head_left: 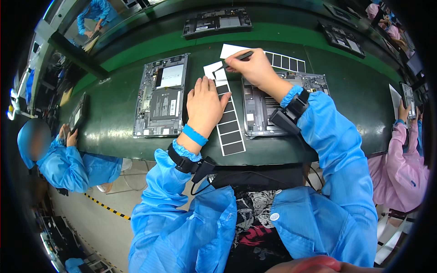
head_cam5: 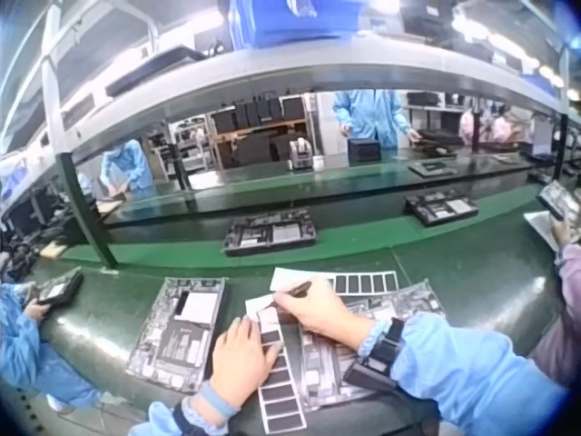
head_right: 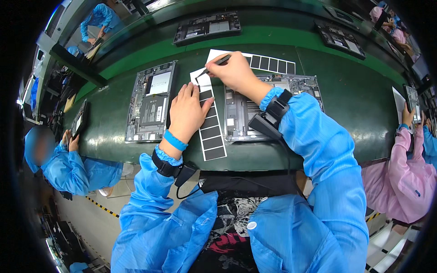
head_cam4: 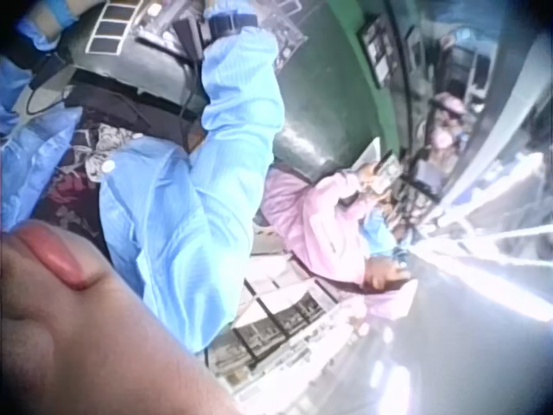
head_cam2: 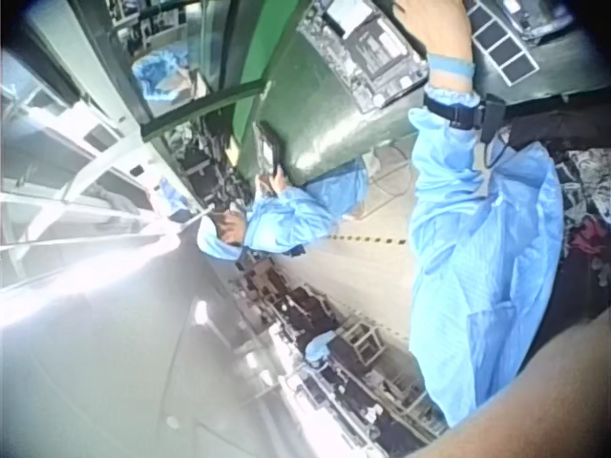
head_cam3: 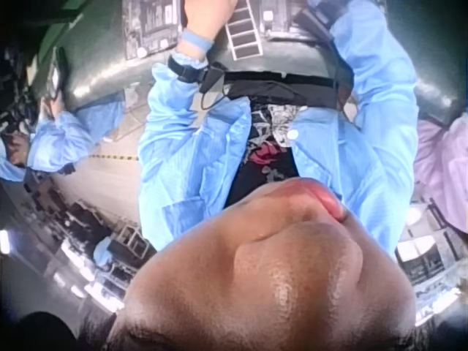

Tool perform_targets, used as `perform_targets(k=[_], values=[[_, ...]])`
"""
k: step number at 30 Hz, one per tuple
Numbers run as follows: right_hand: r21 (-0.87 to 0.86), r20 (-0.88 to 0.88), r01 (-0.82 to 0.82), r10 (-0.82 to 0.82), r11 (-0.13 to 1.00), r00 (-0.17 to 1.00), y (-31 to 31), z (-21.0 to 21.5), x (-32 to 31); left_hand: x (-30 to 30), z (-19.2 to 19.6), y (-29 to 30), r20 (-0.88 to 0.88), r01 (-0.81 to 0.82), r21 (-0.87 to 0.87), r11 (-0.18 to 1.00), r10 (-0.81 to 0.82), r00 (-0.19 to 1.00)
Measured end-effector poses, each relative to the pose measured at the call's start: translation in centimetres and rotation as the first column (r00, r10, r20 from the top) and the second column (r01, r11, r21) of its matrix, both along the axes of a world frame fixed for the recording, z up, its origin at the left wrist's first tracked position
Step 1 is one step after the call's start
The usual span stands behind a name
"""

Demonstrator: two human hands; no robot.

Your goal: Assembling internal components and applying adhesive strips to an electronic tablet device on a production line.

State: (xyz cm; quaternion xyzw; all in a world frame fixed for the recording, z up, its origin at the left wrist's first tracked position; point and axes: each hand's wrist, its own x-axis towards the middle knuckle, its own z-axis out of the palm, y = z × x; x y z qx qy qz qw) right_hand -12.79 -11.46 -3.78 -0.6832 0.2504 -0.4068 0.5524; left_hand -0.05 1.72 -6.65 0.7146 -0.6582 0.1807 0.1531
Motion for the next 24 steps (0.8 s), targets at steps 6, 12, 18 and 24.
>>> perform_targets(k=[6, 12, 18, 24], values=[[0.042, 0.047, 0.120, -0.121, 0.992, 0.991, -0.3, 5.5, -10.5, 0.1, 1.5, 0.1, -0.188, 0.034, -0.040, 0.999, -0.041, 0.981], [0.056, -0.108, 0.354, -0.347, 0.934, 0.932, -2.5, 2.0, -23.3, -9.8, 8.8, -1.3, -0.746, 0.652, -0.024, 0.758, -0.448, 0.494], [0.235, -0.038, 0.277, -0.276, 0.932, 0.960, -2.7, 0.7, -24.3, -15.2, 4.7, -6.0, -0.649, 0.813, 0.019, 0.581, -0.612, 0.452], [0.363, 0.022, 0.159, -0.179, 0.918, 0.984, -2.5, -0.3, -24.6, -15.5, 5.1, -6.1, -0.658, 0.843, 0.197, 0.501, -0.570, 0.492]])
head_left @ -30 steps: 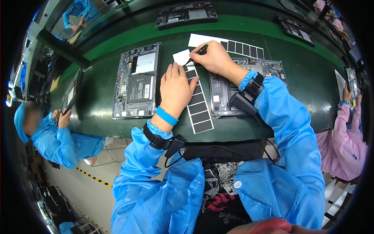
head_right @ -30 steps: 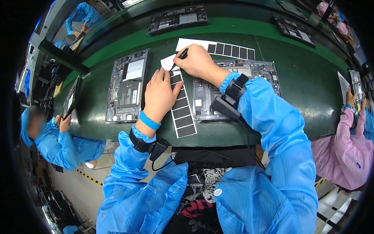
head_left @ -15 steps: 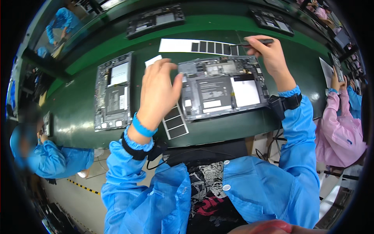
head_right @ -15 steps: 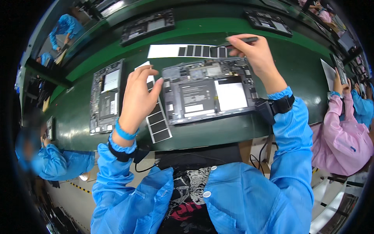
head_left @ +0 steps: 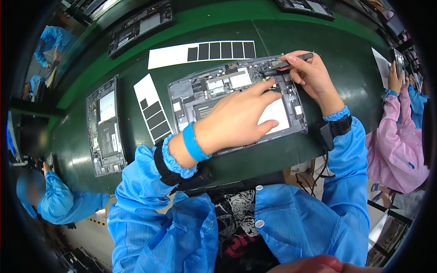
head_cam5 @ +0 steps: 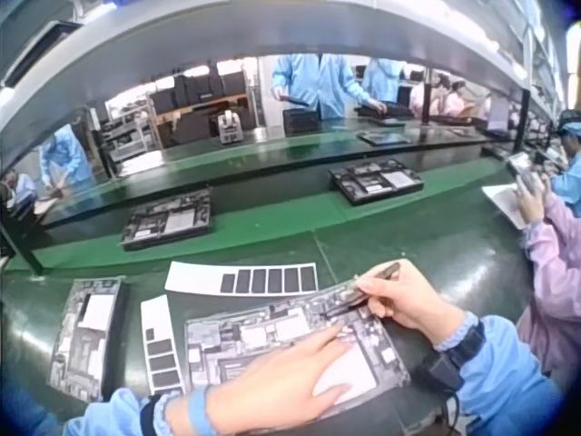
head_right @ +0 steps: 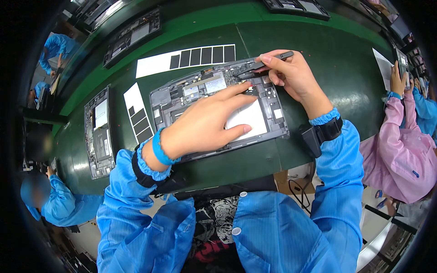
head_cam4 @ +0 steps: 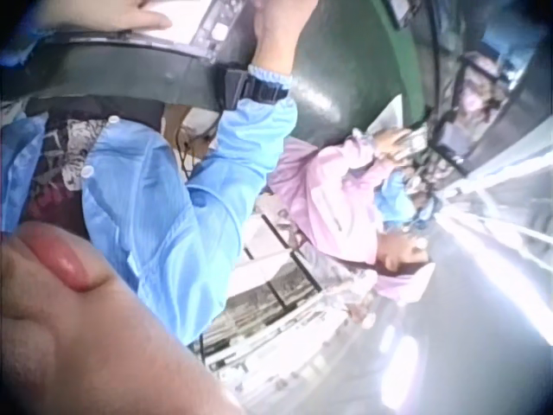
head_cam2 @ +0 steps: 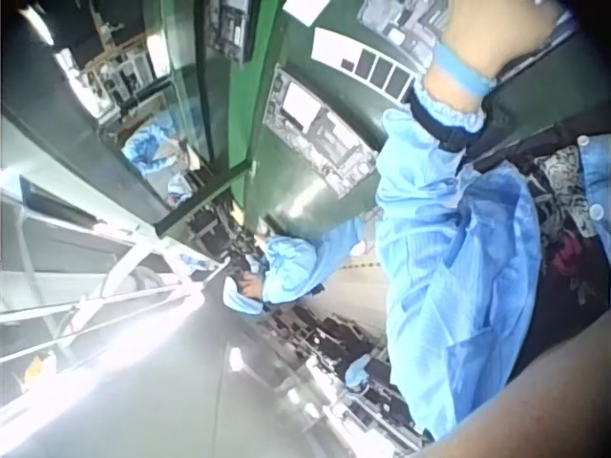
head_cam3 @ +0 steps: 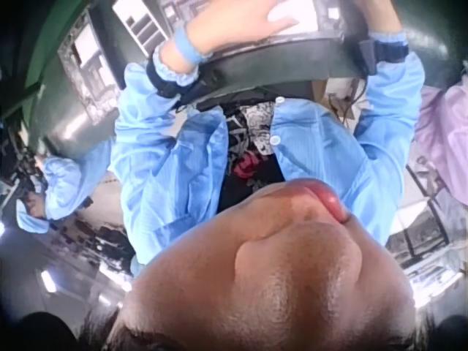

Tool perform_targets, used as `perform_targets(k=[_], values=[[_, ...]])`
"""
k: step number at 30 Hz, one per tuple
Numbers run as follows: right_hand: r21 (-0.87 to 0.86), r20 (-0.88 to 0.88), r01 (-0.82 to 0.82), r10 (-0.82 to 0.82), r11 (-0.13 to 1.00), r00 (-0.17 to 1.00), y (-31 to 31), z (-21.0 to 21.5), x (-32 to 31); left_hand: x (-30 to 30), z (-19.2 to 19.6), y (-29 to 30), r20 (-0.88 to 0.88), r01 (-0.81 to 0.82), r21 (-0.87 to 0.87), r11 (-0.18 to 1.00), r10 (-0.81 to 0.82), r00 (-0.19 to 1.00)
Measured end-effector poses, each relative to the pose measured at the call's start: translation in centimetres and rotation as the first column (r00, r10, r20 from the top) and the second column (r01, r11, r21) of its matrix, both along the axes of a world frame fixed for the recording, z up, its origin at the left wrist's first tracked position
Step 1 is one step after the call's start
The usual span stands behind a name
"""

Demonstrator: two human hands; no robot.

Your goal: Assembling internal components and applying adhesive strips to an electronic tablet device on a production line.

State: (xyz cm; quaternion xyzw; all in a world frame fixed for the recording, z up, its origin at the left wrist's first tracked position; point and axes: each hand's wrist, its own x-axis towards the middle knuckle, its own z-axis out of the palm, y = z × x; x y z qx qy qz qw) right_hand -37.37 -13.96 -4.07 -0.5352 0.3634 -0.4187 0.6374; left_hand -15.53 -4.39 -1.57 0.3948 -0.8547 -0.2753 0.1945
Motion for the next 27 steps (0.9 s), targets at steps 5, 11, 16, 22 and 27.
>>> perform_targets(k=[5, 11, 16, 22, 27], values=[[0.043, -0.010, -0.022, 0.022, 0.999, 1.000, -0.5, -0.5, -0.2, -0.5, -0.3, 0.6, 0.021, -0.016, -0.071, 0.997, 0.017, 1.000], [0.021, -0.065, 0.048, -0.047, 0.999, 0.997, -0.4, 0.0, -0.2, -0.5, 0.2, 0.7, 0.033, -0.022, -0.097, 0.995, 0.025, 0.999], [0.028, -0.084, 0.077, -0.075, 0.997, 0.994, -0.7, -0.4, 0.5, -0.1, 0.0, 0.5, 0.057, -0.031, -0.075, 0.997, 0.036, 0.998], [0.035, -0.075, 0.078, -0.076, 0.996, 0.994, -0.5, -0.5, 0.2, -0.8, -0.4, 0.9, 0.098, -0.084, -0.294, 0.952, 0.118, 0.988], [-0.008, -0.053, 0.076, -0.076, 0.997, 0.996, -0.2, -0.8, 0.4, -0.4, -1.0, 0.6, 0.187, -0.066, -0.410, 0.910, 0.155, 0.970]])
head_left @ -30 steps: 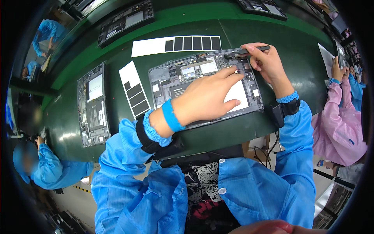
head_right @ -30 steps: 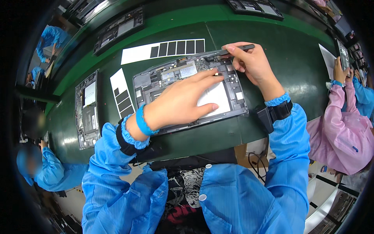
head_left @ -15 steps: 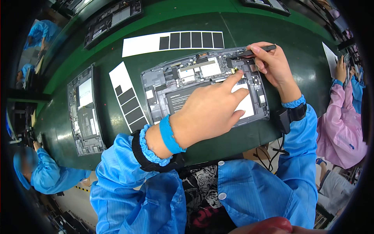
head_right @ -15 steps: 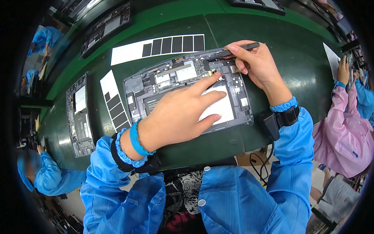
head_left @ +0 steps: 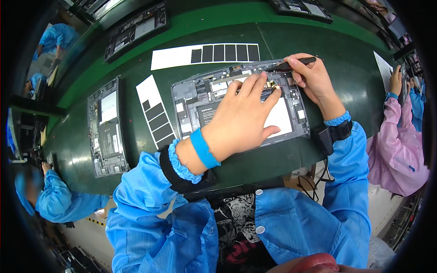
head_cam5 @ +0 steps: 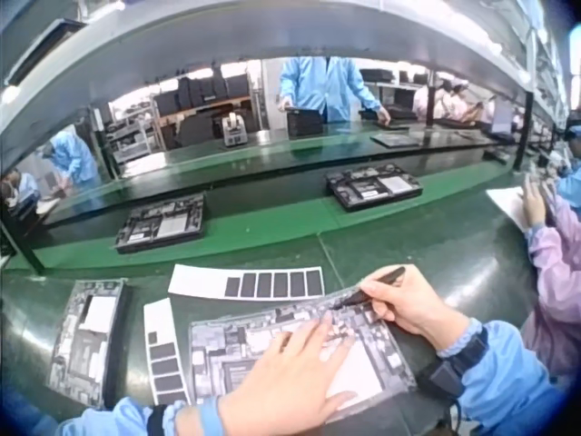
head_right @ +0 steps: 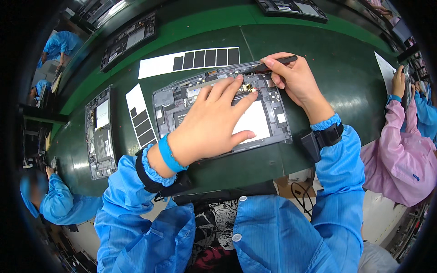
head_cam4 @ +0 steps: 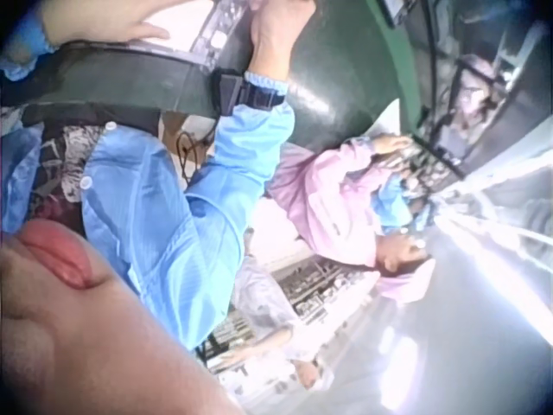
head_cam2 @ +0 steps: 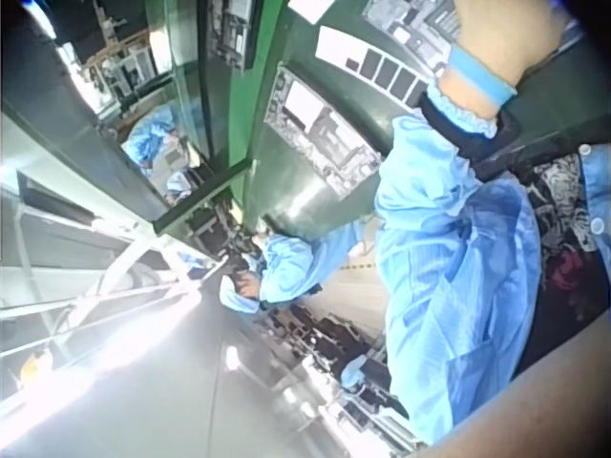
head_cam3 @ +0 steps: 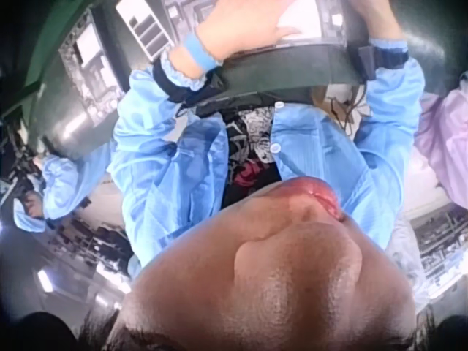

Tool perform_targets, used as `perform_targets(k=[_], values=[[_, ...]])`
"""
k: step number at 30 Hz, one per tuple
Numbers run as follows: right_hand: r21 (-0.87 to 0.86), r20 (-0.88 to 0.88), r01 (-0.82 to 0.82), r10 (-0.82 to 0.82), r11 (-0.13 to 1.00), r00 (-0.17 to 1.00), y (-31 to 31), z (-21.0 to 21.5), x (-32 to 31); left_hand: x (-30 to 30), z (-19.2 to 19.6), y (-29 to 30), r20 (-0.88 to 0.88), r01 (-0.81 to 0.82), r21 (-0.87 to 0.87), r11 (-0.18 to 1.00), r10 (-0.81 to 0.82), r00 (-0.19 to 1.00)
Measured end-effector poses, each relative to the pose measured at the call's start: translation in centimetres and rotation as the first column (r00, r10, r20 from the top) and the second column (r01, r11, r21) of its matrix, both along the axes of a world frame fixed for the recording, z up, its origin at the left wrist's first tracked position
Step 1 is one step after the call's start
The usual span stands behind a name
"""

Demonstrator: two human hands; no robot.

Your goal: Assembling internal components and applying adhesive strips to an electronic tablet device on a production line.

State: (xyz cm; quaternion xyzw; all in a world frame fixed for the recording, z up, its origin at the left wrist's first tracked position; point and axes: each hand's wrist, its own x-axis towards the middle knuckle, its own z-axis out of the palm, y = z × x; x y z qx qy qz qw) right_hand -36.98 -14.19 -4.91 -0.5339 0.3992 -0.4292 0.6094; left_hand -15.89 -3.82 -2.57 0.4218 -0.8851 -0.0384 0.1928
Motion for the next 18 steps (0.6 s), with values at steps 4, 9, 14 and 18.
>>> perform_targets(k=[4, 9, 14, 18], values=[[-0.033, 0.135, 0.125, -0.119, 0.992, 0.984, 1.0, 0.5, 0.8, 0.4, -0.3, -0.1, 0.024, 0.006, -0.076, 0.997, -0.004, 1.000], [-0.168, 0.211, 0.362, -0.326, 0.917, 0.922, 1.2, 0.3, 0.9, 1.3, 1.9, 2.4, 0.079, 0.034, -0.047, 0.998, -0.030, 0.996], [-0.314, -0.214, 0.236, -0.311, 0.919, 0.926, 7.7, 0.4, -2.1, 8.3, 5.8, 9.2, -0.263, -0.373, 0.540, 0.755, 0.572, 0.777], [-0.430, -0.641, 0.030, -0.329, 0.902, 0.693, 12.3, -0.5, -0.8, 11.2, 3.0, 12.0, -0.413, 0.015, 0.867, 0.498, 0.702, 0.580]])
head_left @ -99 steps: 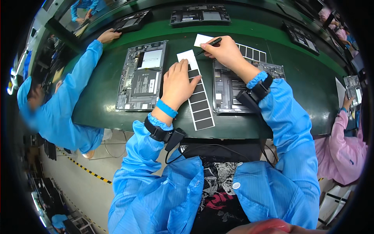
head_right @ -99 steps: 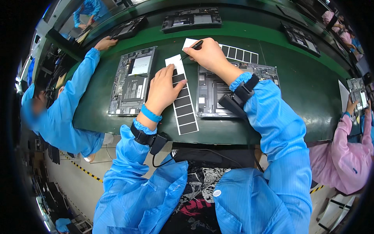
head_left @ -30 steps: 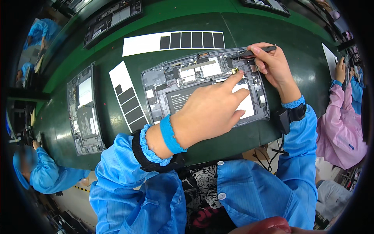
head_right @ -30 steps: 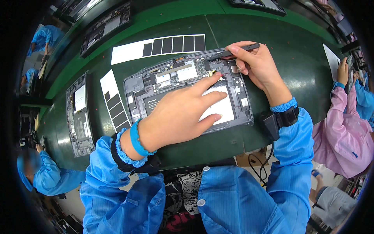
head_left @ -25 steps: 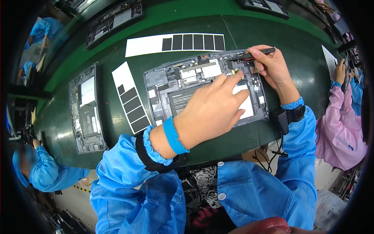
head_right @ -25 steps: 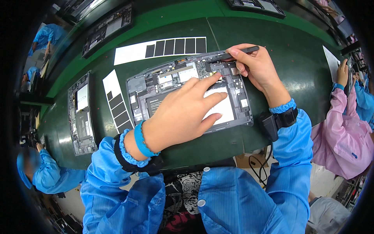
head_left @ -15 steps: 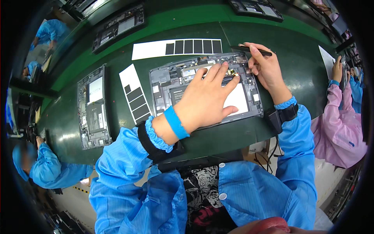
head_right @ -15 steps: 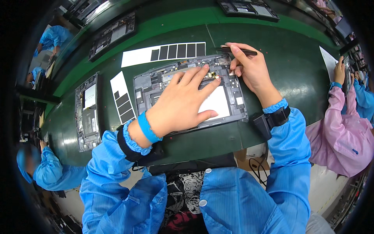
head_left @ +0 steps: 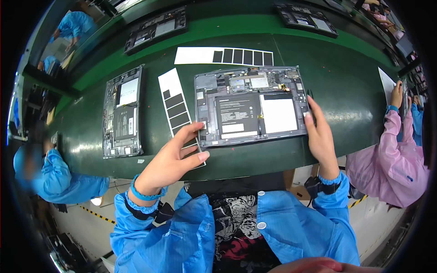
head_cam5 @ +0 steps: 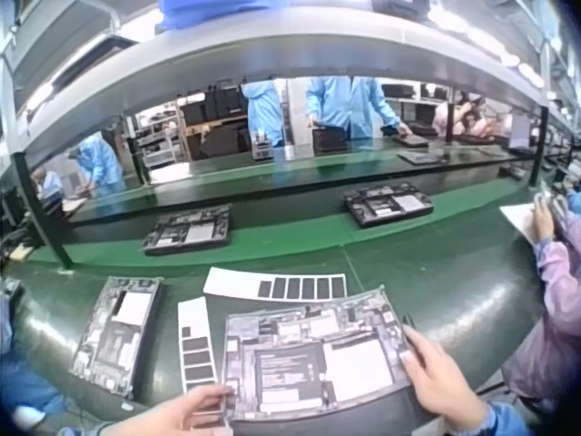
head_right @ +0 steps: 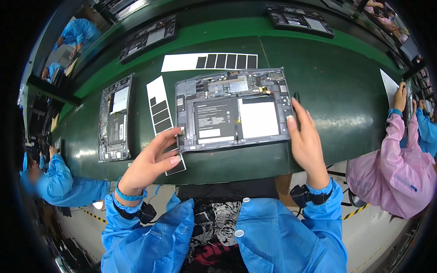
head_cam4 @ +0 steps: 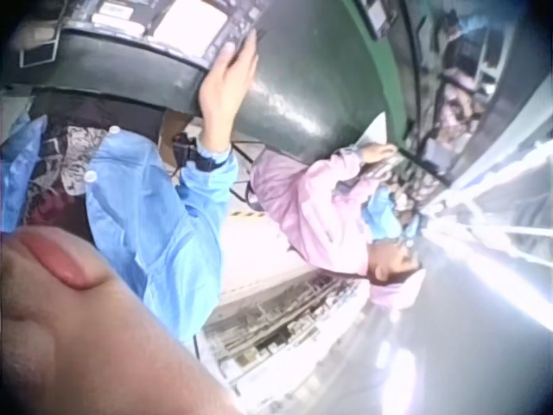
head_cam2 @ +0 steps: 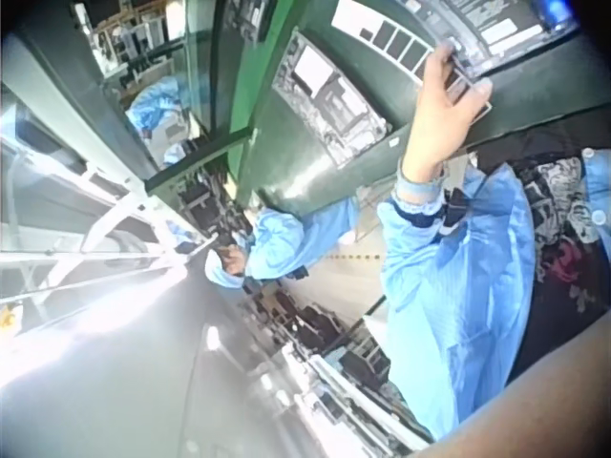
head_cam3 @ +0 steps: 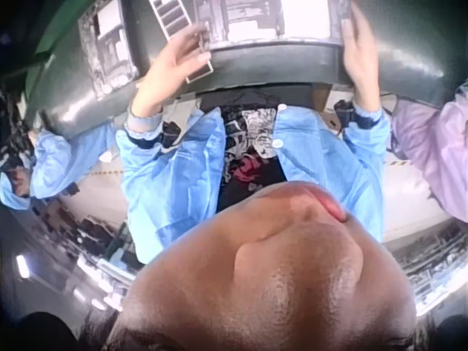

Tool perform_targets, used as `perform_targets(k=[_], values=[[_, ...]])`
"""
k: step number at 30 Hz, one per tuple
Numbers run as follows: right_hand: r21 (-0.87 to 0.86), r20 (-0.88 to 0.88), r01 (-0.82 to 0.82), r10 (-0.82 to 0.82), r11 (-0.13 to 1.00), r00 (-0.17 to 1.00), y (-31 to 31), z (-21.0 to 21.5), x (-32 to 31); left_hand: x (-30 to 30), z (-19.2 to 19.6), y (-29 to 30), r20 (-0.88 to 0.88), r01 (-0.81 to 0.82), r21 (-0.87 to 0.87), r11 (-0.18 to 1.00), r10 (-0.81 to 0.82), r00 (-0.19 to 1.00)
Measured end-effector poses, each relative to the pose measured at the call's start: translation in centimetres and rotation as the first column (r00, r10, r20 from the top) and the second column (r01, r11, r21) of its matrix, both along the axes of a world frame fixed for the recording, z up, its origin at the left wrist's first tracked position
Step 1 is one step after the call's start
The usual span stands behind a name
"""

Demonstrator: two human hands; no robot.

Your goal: Assembling internal components and applying adhesive strips to an electronic tablet device on a production line.

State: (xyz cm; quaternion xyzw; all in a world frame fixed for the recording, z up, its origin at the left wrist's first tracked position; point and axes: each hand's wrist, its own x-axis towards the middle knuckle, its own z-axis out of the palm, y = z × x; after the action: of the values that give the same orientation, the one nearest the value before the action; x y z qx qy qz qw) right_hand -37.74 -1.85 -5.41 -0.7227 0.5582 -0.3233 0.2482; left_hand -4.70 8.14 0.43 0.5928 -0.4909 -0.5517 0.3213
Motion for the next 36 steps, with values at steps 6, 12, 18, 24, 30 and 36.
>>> perform_targets(k=[6, 12, 18, 24, 30, 36], values=[[0.149, 0.765, 0.003, -0.117, 0.989, 0.633, -1.4, 0.5, 1.9, 0.4, 0.9, -1.1, -0.539, -0.062, -0.117, 0.991, -0.011, 0.842], [0.269, 0.941, -0.080, -0.244, 0.960, 0.236, -14.6, 3.7, 4.6, 5.5, 8.1, -3.4, -0.103, 0.093, -0.329, 0.940, -0.134, 0.986], [0.160, 0.840, 0.204, -0.242, 0.966, 0.485, -28.0, 2.6, 12.0, 15.6, 10.5, -8.6, 0.056, -0.213, -0.287, 0.934, 0.239, 0.970], [-0.352, 0.301, 0.253, -0.147, 0.901, 0.942, -29.7, -1.5, 17.0, 27.4, 2.9, -18.8, 0.211, -0.546, -0.150, 0.824, 0.566, 0.797], [-0.234, 0.221, -0.064, 0.117, 0.970, 0.968, -19.4, -0.3, 9.7, 33.4, -3.3, -25.1, 0.361, -0.639, 0.006, 0.769, 0.594, 0.719], [0.061, 0.607, -0.078, 0.025, 0.995, 0.795, -17.0, 0.2, 4.7, 33.6, -2.0, -27.9, 0.191, -0.472, 0.100, 0.876, 0.448, 0.873]])
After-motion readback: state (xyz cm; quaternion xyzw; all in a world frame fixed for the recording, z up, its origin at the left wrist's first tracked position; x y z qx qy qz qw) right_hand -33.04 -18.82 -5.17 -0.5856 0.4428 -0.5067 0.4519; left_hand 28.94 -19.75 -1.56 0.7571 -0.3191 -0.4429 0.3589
